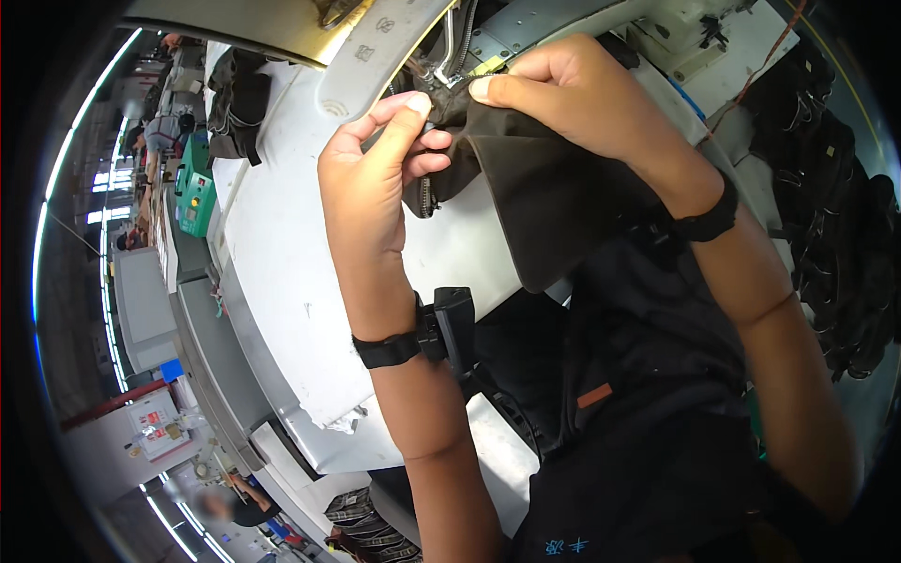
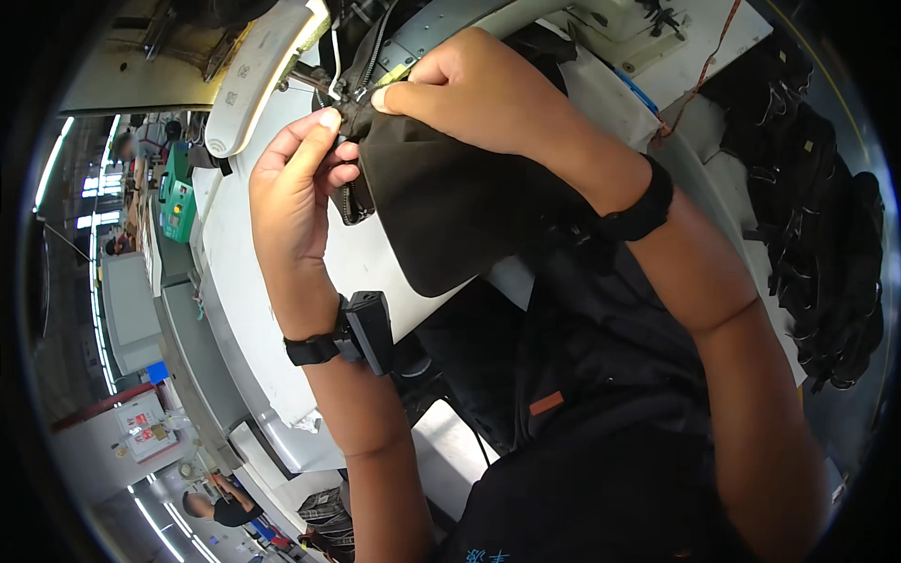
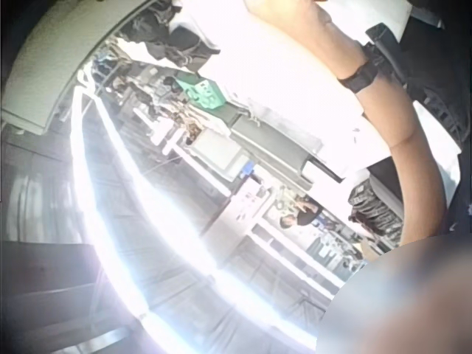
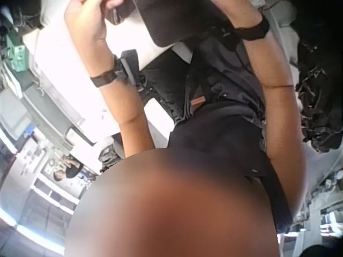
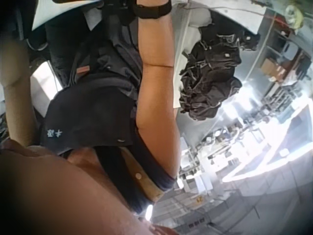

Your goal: The person aligns a zipper and fabric under a sewing machine, sews them together, and trims the thread. They then open the zipper to check the interior and place the bag onto a stack before picking up a new bag to repeat the process.

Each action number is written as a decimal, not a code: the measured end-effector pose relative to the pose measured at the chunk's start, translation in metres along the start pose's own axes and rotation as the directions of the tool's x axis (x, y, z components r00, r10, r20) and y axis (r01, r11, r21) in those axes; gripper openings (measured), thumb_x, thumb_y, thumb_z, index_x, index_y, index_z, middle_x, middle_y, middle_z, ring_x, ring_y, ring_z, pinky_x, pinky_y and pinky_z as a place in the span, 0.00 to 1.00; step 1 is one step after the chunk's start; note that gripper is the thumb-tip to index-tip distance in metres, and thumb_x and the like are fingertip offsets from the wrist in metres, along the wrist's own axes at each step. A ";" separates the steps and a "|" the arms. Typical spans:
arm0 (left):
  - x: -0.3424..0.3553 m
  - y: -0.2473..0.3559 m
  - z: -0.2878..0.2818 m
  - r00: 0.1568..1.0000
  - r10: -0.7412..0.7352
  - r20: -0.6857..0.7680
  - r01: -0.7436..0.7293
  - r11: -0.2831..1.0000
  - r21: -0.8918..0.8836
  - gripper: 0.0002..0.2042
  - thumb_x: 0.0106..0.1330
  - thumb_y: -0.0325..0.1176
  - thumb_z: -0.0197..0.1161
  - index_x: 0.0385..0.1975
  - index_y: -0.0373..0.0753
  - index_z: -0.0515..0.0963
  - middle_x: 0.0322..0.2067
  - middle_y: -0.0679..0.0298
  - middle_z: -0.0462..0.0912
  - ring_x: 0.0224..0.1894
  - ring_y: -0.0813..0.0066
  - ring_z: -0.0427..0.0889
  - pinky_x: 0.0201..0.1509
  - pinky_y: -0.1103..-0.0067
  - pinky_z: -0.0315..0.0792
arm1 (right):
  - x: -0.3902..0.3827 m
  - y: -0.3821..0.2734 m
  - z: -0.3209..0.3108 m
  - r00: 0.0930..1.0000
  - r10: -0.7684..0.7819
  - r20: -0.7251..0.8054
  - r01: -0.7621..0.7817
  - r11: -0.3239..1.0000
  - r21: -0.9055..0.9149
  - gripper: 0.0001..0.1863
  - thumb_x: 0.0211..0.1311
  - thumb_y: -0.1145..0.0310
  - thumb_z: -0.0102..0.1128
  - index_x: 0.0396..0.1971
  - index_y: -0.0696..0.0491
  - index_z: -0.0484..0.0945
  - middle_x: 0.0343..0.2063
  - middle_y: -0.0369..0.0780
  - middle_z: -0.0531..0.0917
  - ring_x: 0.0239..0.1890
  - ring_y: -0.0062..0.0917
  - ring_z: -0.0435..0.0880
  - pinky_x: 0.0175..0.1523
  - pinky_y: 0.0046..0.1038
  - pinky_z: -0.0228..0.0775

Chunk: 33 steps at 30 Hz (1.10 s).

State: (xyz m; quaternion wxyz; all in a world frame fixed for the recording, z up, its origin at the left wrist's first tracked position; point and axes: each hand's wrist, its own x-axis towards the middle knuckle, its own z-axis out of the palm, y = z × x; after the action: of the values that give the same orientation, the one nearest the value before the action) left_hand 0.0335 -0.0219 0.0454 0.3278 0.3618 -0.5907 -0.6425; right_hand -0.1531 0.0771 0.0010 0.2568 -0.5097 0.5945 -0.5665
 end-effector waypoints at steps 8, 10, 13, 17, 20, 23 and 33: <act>0.002 0.000 0.000 0.998 -0.061 0.000 0.061 0.997 -0.051 0.16 0.68 0.29 0.70 0.46 0.21 0.78 0.40 0.53 0.85 0.35 0.67 0.90 0.34 0.81 0.87 | 0.000 -0.002 0.002 0.999 0.015 -0.031 -0.014 1.000 0.025 0.27 0.63 0.62 0.65 0.10 0.56 0.63 0.09 0.29 0.58 0.15 0.12 0.54 0.22 0.27 0.45; 0.004 -0.001 -0.001 0.997 -0.079 -0.003 0.079 0.995 -0.054 0.15 0.69 0.29 0.69 0.46 0.22 0.78 0.39 0.54 0.85 0.35 0.67 0.90 0.34 0.80 0.87 | 0.000 -0.002 0.001 0.999 0.003 -0.039 -0.002 1.000 0.009 0.27 0.63 0.61 0.65 0.10 0.57 0.63 0.09 0.29 0.57 0.15 0.12 0.54 0.22 0.27 0.45; 0.007 -0.002 -0.003 0.995 -0.095 0.006 0.095 0.992 -0.088 0.13 0.69 0.29 0.69 0.45 0.24 0.79 0.37 0.57 0.85 0.34 0.67 0.90 0.34 0.81 0.86 | -0.001 -0.005 -0.001 0.999 0.031 -0.035 -0.032 0.999 -0.025 0.27 0.65 0.62 0.65 0.11 0.55 0.61 0.11 0.27 0.56 0.17 0.11 0.53 0.23 0.27 0.44; 0.009 -0.001 -0.004 0.988 -0.153 0.017 0.154 0.980 -0.128 0.12 0.70 0.30 0.69 0.44 0.27 0.79 0.38 0.58 0.85 0.34 0.67 0.90 0.34 0.80 0.86 | 0.000 -0.010 -0.003 0.995 0.098 -0.009 -0.098 0.994 -0.040 0.29 0.67 0.63 0.65 0.11 0.53 0.59 0.12 0.25 0.55 0.18 0.10 0.51 0.24 0.26 0.41; 0.010 -0.001 -0.005 0.985 -0.173 0.020 0.174 0.972 -0.156 0.12 0.70 0.30 0.69 0.44 0.27 0.80 0.39 0.58 0.85 0.34 0.67 0.90 0.34 0.80 0.86 | 0.000 -0.013 -0.002 0.995 0.099 -0.018 -0.100 0.992 -0.082 0.29 0.67 0.62 0.65 0.11 0.53 0.59 0.12 0.25 0.55 0.18 0.10 0.51 0.24 0.26 0.41; 0.011 -0.001 -0.004 0.984 -0.175 0.013 0.175 0.972 -0.159 0.12 0.70 0.30 0.69 0.45 0.27 0.79 0.39 0.57 0.85 0.34 0.66 0.90 0.34 0.80 0.86 | 0.002 -0.013 -0.002 0.996 0.075 -0.047 -0.079 0.992 -0.098 0.26 0.59 0.58 0.63 0.09 0.58 0.65 0.07 0.33 0.60 0.13 0.16 0.57 0.21 0.29 0.49; 0.019 -0.001 -0.008 0.983 -0.182 0.026 0.184 0.969 -0.168 0.13 0.70 0.28 0.68 0.49 0.27 0.79 0.40 0.55 0.85 0.35 0.65 0.90 0.34 0.79 0.86 | 0.012 -0.015 -0.005 0.998 0.055 -0.022 -0.058 0.981 -0.184 0.31 0.68 0.58 0.67 0.10 0.54 0.60 0.11 0.26 0.54 0.17 0.12 0.50 0.23 0.28 0.40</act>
State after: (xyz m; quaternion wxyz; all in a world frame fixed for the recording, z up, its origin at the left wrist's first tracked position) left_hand 0.0309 -0.0421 0.0426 0.2936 0.3822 -0.4998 -0.7197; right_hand -0.1567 0.0706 0.0190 0.2194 -0.5094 0.6609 -0.5056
